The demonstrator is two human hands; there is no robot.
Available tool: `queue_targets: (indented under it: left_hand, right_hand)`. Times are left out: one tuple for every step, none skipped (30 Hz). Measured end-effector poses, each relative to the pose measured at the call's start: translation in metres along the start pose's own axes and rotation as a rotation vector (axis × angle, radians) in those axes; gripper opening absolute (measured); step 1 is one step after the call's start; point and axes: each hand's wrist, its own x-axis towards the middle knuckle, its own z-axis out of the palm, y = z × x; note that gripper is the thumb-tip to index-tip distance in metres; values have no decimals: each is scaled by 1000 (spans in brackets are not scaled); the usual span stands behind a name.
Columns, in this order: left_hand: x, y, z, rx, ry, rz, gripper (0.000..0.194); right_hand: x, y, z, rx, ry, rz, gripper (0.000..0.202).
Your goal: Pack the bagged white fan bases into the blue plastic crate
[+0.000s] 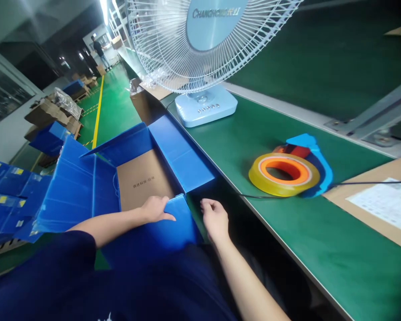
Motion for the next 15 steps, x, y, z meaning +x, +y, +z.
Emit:
queue_targets:
  left_hand:
    - [0, -1, -1, 11, 1, 1, 82]
    - [1, -2, 0, 20, 5, 3, 82]
    - [0, -3, 0, 26, 11, 9, 82]
    - [0, -3, 1, 28, 19, 17, 82]
    - [-2, -3, 2, 23, 27, 23, 82]
    - [-3, -3, 2, 13, 34, 29, 82]
    - [-5, -2, 1, -1, 36, 35, 82]
    - [-7, -2, -1, -14, 34, 39, 83]
    - [-9, -1, -4, -25, 24, 42, 83]
    - [-11, 1, -9, -34, 11, 49, 83]
    - [-12, 3, -14, -42, 0, 63, 83]
    - [-15, 5, -20, -50, -4, 88, 83]
    - [-18, 8, -26, -56, -2, 118, 85]
    - [-22, 11, -31, -62, 8, 147, 89]
    - [-26, 13, -35, -64, 14, 182, 93]
  right_hand:
    - [-6, 5, -3, -71, -4, -28, 25]
    - [-12, 10, -6, -134, -19, -54, 28]
    - [-20, 14, -7, -189, -41, -81, 30]
    - [-27, 18, -8, -236, -70, -110, 33]
    - [-35, 22, -9, -278, -104, -139, 35]
    - [-43, 27, -10, -317, -142, -167, 36]
    - [-50, 32, -11, -354, -183, -193, 36]
    - [-56, 37, -13, -388, -225, -217, 36]
    - [-62, 42, -17, -422, -263, -235, 36]
    - [-67, 46, -22, -456, -296, -248, 36]
    - [-72, 48, -30, -490, -319, -256, 38]
    - [-78, 50, -39, -524, -333, -261, 39]
    - [-86, 50, -49, -555, -340, -265, 40]
    - [-96, 49, -60, -583, -342, -270, 40]
    - [-107, 46, -72, -605, -338, -280, 39]
